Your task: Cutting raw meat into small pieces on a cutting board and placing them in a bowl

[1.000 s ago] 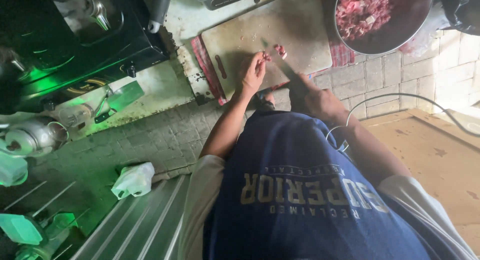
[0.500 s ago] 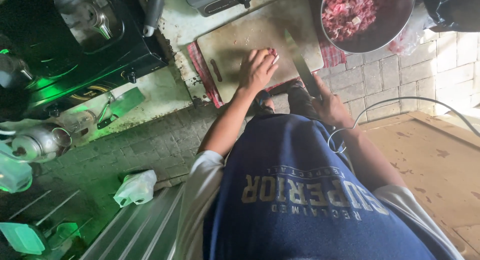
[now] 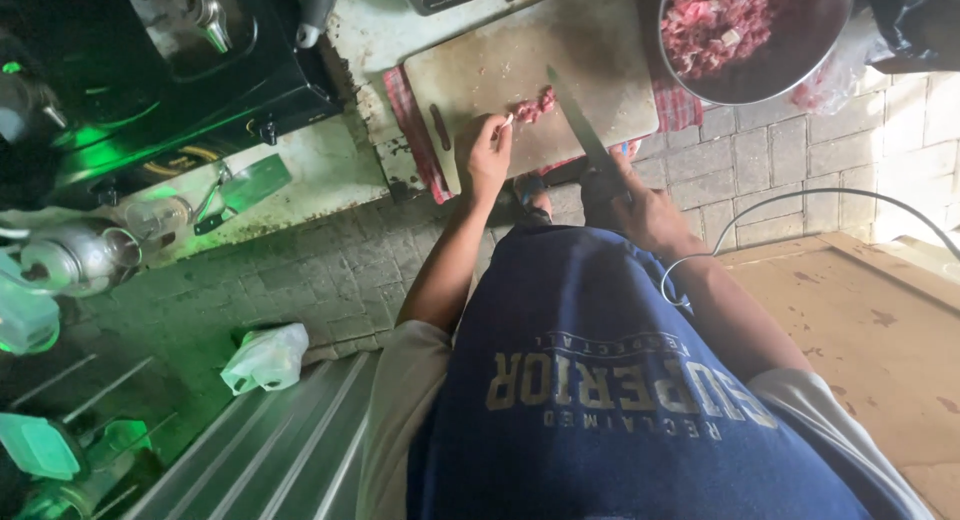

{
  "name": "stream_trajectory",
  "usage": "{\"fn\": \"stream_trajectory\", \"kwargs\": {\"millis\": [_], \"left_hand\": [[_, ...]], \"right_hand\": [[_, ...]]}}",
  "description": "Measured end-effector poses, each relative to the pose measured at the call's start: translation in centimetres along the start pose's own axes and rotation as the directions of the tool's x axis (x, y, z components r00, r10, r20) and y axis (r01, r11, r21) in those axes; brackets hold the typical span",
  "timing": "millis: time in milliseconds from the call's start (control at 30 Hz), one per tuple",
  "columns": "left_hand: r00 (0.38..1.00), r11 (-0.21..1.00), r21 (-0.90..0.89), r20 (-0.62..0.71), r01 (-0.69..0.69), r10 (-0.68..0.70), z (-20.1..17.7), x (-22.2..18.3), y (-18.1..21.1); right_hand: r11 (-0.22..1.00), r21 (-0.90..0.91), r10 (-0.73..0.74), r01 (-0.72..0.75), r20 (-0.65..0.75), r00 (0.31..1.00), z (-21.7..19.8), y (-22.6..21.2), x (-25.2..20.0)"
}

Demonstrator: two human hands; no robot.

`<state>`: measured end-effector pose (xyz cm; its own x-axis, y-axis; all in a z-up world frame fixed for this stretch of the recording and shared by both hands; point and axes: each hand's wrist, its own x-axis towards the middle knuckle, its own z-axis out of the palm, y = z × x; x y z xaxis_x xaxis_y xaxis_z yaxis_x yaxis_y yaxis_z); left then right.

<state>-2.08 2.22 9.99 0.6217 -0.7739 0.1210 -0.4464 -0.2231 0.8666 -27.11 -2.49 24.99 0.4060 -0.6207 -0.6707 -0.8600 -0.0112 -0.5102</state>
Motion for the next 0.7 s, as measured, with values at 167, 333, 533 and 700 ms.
{"fn": "stream_trajectory", "kwargs": {"millis": [167,333,533,700], "left_hand": [[0.995,0.998,-0.044,0.098,0.033,-0.029,1.1,-2.0,-4.1],[0.962,0.961,-0.056,0.022,-0.269,0.271,-1.3,-1.3,-1.8],[0.950,0.950,0.007,-0.015,-0.313,0.313,-0.8,-1.3,-2.2],[0.896,0.883,0.216,-0.069,-0.416,0.439,-0.7,-1.1,-2.8]], "right_hand": [[0.990,-0.113,-0.080,0.080,0.006,0.997,2.8,-0.8,1.1],[0.977,-0.168,-0.140,0.135,-0.017,0.990,4.6,-1.4,1.5],[0.931,-0.315,-0.211,0.184,-0.053,0.976,5.9,-0.6,2.0],[0.865,-0.463,-0.245,0.192,-0.056,0.968,5.7,-0.5,2.0]]}}
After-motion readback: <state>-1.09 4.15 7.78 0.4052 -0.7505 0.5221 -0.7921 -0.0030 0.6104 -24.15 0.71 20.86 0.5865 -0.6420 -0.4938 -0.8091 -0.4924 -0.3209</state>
